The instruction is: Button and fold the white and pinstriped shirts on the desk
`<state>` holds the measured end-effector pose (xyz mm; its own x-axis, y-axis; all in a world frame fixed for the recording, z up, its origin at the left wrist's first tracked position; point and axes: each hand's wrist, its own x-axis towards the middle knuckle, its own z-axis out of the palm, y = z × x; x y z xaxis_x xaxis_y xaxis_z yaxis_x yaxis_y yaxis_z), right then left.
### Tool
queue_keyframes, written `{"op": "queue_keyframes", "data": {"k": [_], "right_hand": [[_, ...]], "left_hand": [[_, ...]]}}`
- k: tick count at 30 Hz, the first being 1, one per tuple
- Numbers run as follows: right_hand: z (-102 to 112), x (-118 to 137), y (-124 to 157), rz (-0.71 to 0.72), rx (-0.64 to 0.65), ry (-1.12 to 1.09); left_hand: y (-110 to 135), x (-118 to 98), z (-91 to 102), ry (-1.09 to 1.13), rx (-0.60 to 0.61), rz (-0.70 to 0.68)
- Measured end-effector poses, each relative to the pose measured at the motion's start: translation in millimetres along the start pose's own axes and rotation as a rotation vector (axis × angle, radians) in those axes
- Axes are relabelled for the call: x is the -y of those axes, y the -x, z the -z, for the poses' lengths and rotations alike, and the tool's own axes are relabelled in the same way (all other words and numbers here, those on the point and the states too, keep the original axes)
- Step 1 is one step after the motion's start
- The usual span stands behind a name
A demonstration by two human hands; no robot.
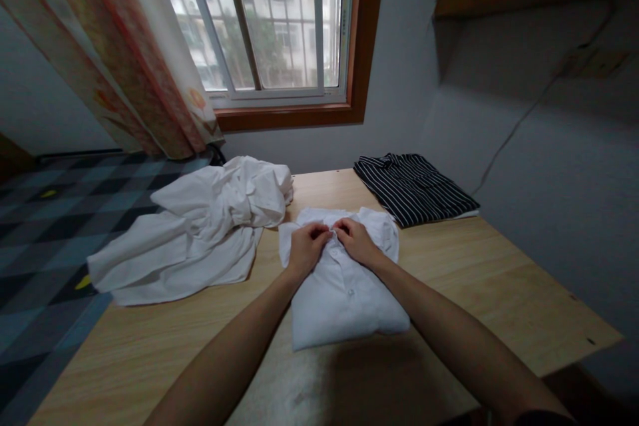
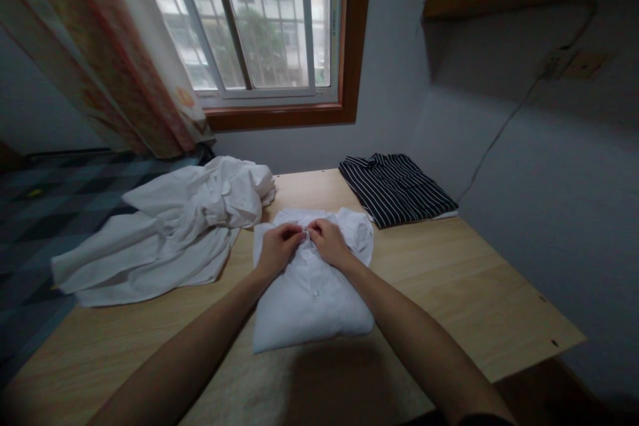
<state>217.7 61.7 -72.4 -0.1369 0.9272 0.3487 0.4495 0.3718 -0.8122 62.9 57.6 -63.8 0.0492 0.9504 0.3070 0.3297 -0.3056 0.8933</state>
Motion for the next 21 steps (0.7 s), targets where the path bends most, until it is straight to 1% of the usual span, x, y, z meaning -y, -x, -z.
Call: {"op": "queue_keyframes", "data": {"k": [4,10,16,18,21], "right_hand": [[0.1,-1.0,-0.7,-0.014,-0.031,-0.018],[0.7,-0.4,-0.3,-0.042,-0.037,-0.132],[2.4,1.2,0.6,-0.026,-0.001,-0.081],[3.4,2.7,0.6,-0.012,0.022,-0.072],[4.4,5.8,1.1,-0.01,0.029,-0.115]], "left_hand": [[-0.6,1.0,-0.9,0.026,0.001,-0.009],[-2.6,3.7,-0.9,0.047,0.015,-0.032],[0.8,2.6,-0.3,-0.007,0.013,-0.015],[2.2,1.2,0.1,-0.041,0.017,-0.034],[3.5,-1.0,0.5,-0.1,-0.008,-0.066]]}}
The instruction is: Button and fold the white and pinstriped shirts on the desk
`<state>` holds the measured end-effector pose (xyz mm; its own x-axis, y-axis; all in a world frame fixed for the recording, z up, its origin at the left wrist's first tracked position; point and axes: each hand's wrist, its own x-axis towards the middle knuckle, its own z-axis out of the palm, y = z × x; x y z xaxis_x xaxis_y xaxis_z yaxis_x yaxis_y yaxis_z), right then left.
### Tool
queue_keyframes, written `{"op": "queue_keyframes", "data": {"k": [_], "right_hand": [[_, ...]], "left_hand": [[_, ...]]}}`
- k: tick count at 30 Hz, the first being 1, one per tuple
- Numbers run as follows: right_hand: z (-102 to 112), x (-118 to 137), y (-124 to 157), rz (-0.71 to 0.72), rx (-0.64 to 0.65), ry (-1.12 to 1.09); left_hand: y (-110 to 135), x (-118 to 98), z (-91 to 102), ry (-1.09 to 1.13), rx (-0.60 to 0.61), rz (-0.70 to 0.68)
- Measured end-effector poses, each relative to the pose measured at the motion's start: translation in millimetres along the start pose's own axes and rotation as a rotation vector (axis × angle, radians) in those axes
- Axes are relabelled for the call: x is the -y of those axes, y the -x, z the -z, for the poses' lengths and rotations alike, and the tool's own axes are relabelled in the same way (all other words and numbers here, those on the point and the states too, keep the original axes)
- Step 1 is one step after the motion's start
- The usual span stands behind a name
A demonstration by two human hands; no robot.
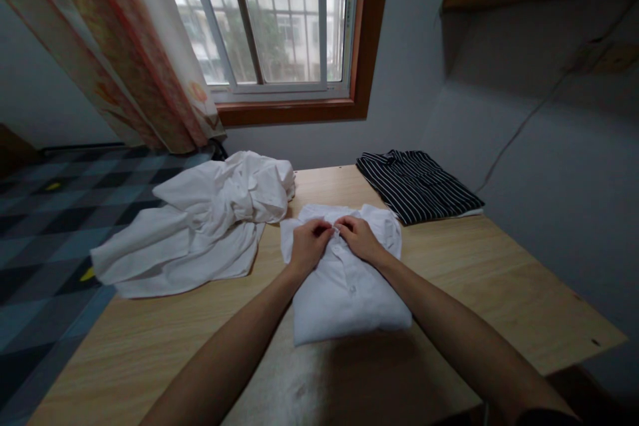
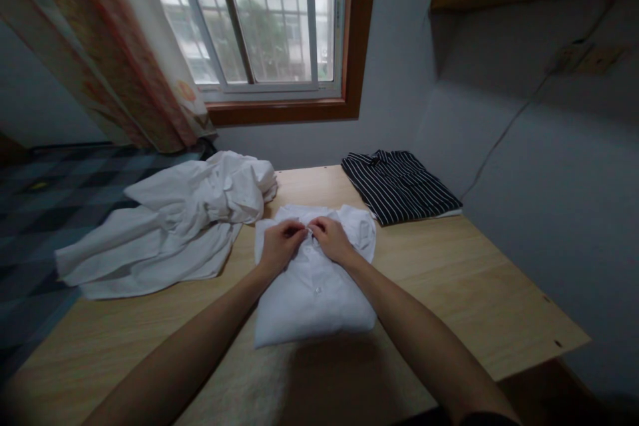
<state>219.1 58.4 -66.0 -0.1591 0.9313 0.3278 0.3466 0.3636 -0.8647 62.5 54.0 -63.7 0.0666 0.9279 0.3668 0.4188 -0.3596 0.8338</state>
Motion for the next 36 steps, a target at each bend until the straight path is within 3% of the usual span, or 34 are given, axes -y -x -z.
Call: {"op": "queue_keyframes", "data": {"k": [8,14,20,31,36], "right_hand": [[-2.7,-1.3,0.5,-0.103,-0.034,0.002],[-1.9,-2.1,2.1,-0.01,-0.094,0.165],[-3.5,1.6,5.5,0.037,-0.144,0.218],[-7.2,4.3,3.4,-0.026,-0.169,0.002],[-6.6,0.4,1.0,-0.029,-0.162,-0.049]], "left_hand": [[2.5,-5.9,-1.2,-0.164,-0.005,-0.078],[3.4,-8.0,-1.8,-0.163,0.013,-0.113],[3.5,-8.0,-2.4,-0.136,-0.055,-0.125],[5.8,-9.7,-4.5,-0.195,-0.086,-0.141],[6.4,-11.3,-6.0,-0.109,-0.077,-0.105]]}}
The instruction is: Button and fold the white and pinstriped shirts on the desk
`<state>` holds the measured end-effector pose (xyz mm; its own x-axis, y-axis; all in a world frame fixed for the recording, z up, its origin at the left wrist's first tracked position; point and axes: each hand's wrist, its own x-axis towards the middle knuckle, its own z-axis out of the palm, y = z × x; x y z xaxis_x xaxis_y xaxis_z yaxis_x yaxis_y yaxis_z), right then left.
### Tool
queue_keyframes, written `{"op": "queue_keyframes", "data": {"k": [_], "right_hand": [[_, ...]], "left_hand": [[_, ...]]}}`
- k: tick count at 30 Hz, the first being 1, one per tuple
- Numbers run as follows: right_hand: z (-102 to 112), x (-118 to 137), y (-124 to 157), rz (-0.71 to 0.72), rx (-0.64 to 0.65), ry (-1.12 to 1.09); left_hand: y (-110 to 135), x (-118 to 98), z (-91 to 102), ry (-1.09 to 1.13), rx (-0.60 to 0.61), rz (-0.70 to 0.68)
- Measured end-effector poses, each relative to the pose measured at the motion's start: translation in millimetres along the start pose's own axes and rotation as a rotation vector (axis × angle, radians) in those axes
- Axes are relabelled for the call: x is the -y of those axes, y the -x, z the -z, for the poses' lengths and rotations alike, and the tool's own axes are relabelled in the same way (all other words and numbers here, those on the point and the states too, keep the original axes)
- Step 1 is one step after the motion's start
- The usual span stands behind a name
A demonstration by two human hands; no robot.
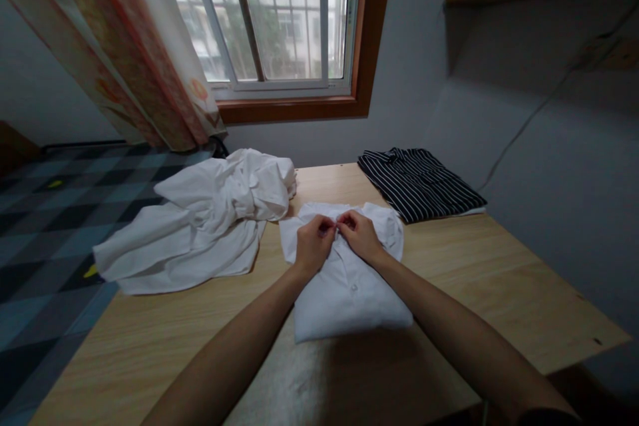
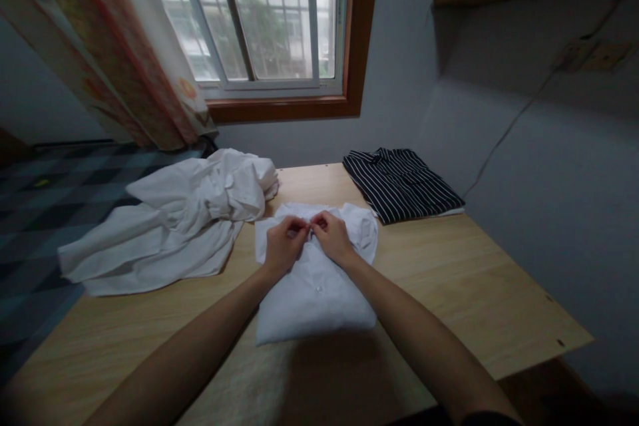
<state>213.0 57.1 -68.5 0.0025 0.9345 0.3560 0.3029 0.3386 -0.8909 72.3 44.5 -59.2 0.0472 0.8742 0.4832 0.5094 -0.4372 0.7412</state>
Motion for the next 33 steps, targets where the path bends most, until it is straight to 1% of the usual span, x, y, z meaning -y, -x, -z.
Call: {"op": "queue_keyframes", "data": {"k": [4,8,13,17,19,25,28,33], "right_hand": [[-1.5,-6.1,-1.2,0.006,-0.033,-0.114],[-3.7,-13.3,-2.2,0.03,-0.06,-0.193],[-4.0,-17.3,-2.5,0.071,-0.048,-0.18],[-2.9,-13.1,-1.0,0.099,-0.031,-0.152],[-2.0,-8.2,0.5,0.094,-0.038,-0.12],[0.5,6.0,5.1,0.089,-0.052,0.065],[0.6,6.5,6.5,0.11,-0.075,0.121],[-0.3,4.6,9.8,0.143,-0.094,0.276]], "left_hand": [[-2.9,-0.7,1.2,0.006,-0.072,-0.012],[-5.0,2.1,0.1,0.051,-0.06,-0.013],[-4.8,4.9,-1.2,0.119,-0.064,-0.032],[-4.6,4.7,0.2,0.116,-0.063,-0.039],[-4.4,4.7,0.7,0.102,-0.062,-0.05],[-3.3,4.7,0.0,0.048,-0.033,-0.083],[-3.1,4.2,-0.2,0.044,-0.034,-0.077],[-3.1,3.5,0.2,0.088,-0.027,-0.052]]}}
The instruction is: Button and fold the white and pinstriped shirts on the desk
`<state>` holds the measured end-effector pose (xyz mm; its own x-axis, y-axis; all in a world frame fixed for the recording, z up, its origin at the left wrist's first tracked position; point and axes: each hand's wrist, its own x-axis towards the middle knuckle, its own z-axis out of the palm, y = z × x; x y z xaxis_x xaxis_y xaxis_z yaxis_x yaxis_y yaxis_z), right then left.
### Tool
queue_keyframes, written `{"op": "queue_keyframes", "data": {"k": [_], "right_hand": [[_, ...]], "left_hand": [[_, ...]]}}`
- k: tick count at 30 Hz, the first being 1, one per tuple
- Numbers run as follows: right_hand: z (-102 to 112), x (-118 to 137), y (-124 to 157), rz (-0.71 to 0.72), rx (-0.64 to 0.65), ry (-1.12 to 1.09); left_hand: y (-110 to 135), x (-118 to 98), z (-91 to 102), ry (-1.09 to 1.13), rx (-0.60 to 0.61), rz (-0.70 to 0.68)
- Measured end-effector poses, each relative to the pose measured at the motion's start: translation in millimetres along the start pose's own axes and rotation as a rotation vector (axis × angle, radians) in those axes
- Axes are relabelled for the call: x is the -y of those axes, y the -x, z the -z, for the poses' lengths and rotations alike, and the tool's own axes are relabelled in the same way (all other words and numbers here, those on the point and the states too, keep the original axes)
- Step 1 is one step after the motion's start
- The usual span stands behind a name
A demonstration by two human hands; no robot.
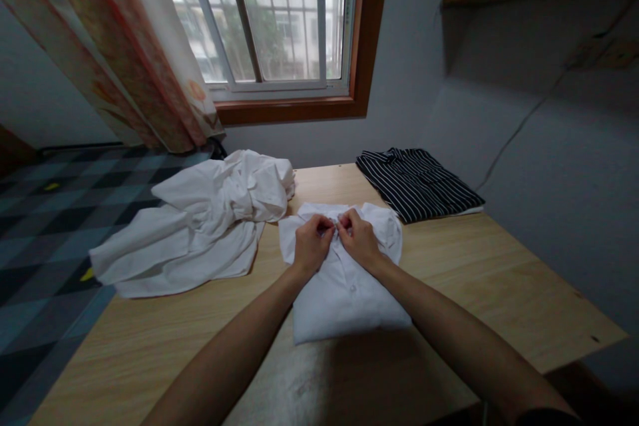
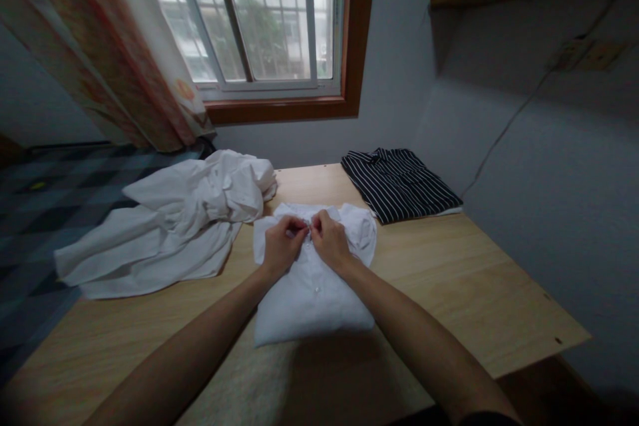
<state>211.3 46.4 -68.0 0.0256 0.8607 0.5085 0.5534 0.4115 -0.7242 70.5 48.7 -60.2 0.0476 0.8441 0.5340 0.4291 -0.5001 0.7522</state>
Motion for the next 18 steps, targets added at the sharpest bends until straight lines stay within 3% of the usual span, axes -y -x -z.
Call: {"op": "queue_keyframes", "data": {"k": [6,10,14,16,18], "right_hand": [[0.5,1.4,-0.6,0.007,-0.004,0.009],[3.6,-4.7,-7.4,-0.101,-0.206,-0.012],[7.2,-13.2,-14.2,-0.236,-0.333,-0.149],[8.1,-14.3,-16.0,-0.286,-0.34,-0.223],[8.6,-12.8,-17.0,-0.301,-0.358,-0.259]], "left_hand": [[-4.9,2.5,-1.6,0.129,-0.023,0.062],[-14.9,10.8,3.9,0.142,-0.174,0.14],[-20.0,5.4,15.8,-0.065,-0.281,0.158],[-17.3,-7.4,18.3,-0.149,-0.175,0.093],[-11.7,-21.9,16.3,-0.192,0.043,0.056]]}}
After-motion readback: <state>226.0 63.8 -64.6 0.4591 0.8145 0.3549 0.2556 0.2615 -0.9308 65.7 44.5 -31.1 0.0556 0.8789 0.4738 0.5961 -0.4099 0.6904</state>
